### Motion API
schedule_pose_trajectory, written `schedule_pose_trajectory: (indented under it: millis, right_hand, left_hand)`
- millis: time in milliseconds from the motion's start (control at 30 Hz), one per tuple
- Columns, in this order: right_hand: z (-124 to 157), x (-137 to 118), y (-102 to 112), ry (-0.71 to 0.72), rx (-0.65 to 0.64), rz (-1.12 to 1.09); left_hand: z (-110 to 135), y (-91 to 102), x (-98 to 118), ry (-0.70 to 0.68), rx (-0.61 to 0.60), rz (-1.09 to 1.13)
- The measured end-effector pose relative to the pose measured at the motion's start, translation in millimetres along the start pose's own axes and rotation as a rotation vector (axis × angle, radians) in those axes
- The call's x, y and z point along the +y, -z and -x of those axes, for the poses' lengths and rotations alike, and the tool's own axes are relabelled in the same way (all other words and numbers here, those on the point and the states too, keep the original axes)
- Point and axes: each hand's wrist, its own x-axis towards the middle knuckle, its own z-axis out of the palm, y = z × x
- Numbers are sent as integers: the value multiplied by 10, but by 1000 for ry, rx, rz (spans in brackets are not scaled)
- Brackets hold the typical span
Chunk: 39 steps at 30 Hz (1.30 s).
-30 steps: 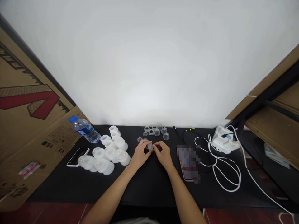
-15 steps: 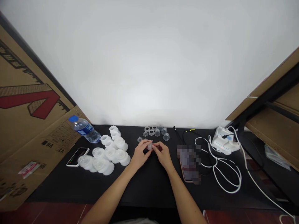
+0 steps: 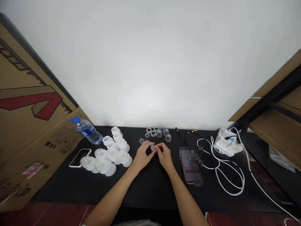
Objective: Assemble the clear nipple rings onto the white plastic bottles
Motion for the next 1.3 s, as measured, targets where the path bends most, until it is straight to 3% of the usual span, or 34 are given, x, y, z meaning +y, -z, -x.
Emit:
schedule_pose_trajectory:
  millis: [433, 733, 933, 1300]
  right_hand:
    - [-94, 85, 5, -63, 8, -113]
    - [-30, 8, 9, 3, 1, -53]
    - [-21, -1, 23, 13, -1, -32]
    - [-74, 24, 28, -72, 5, -95]
  left_hand:
    - [-22, 44, 65, -5, -18, 114]
    - [-29, 2, 57, 77, 47, 84]
    - [-40, 42, 82, 99, 12, 82]
    - [-30, 107, 73, 19, -38, 137]
